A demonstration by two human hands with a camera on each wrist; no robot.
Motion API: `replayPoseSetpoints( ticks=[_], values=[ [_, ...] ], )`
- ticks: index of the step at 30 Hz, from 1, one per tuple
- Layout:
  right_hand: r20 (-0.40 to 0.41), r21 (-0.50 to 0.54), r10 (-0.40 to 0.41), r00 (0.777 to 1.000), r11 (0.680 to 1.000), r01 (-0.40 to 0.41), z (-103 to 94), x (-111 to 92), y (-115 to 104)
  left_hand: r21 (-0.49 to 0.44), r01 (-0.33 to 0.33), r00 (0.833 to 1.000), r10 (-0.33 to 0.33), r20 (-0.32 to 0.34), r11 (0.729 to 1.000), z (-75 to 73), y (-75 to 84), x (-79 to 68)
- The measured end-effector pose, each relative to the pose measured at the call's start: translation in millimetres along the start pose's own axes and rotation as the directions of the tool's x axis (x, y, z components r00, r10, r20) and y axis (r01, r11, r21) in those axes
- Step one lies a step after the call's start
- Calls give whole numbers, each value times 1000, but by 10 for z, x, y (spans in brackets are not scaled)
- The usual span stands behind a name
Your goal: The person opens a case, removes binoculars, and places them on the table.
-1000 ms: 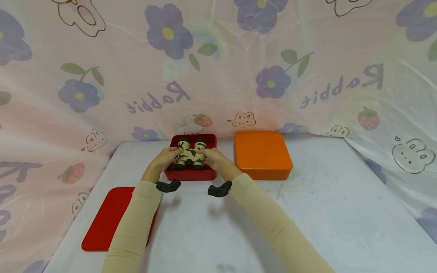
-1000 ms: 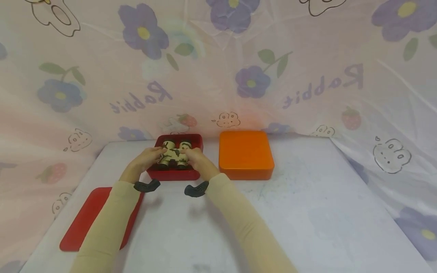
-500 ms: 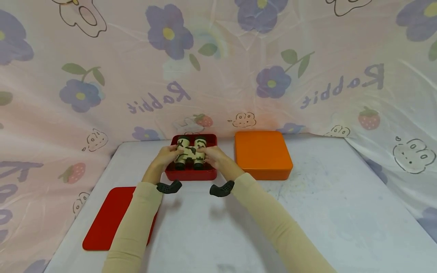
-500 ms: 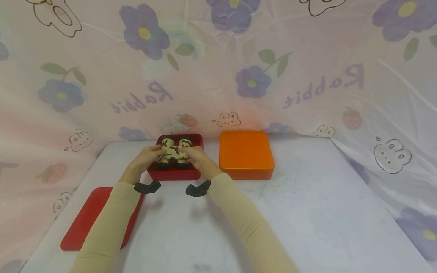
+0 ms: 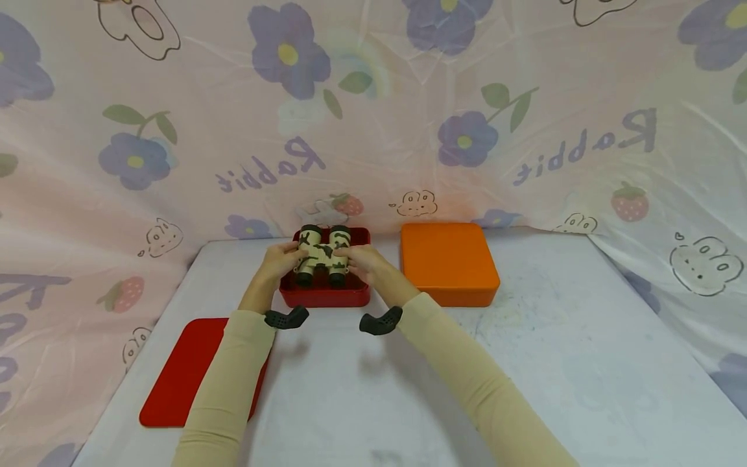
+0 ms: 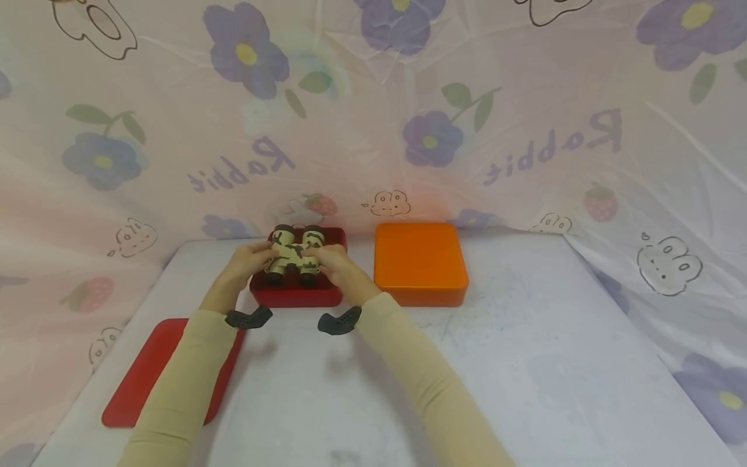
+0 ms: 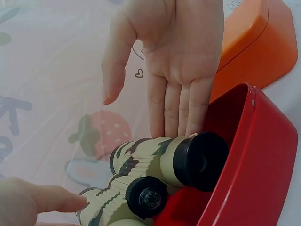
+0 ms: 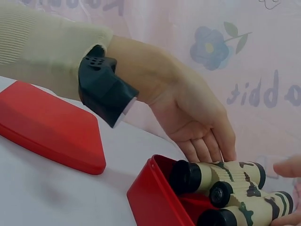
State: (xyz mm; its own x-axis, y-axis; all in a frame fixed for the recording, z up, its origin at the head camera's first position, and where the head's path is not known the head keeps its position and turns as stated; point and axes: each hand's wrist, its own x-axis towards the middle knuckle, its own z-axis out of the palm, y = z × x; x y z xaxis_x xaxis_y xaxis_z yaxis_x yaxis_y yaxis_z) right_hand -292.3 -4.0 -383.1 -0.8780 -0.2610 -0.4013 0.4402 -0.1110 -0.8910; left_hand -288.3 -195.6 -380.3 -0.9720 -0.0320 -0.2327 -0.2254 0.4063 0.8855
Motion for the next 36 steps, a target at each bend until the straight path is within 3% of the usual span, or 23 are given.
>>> replayPoseSetpoints(
  ticks=[20, 36],
  values=[
    [5, -38, -56, 998, 998, 56, 72, -124, -34, -61, -35, 997, 31, -70, 997, -54, 24, -68],
    [-62, 56, -106, 992, 992, 110, 74, -180, 16, -89, -34, 994, 24, -106, 995, -98, 42, -177]
  ],
)
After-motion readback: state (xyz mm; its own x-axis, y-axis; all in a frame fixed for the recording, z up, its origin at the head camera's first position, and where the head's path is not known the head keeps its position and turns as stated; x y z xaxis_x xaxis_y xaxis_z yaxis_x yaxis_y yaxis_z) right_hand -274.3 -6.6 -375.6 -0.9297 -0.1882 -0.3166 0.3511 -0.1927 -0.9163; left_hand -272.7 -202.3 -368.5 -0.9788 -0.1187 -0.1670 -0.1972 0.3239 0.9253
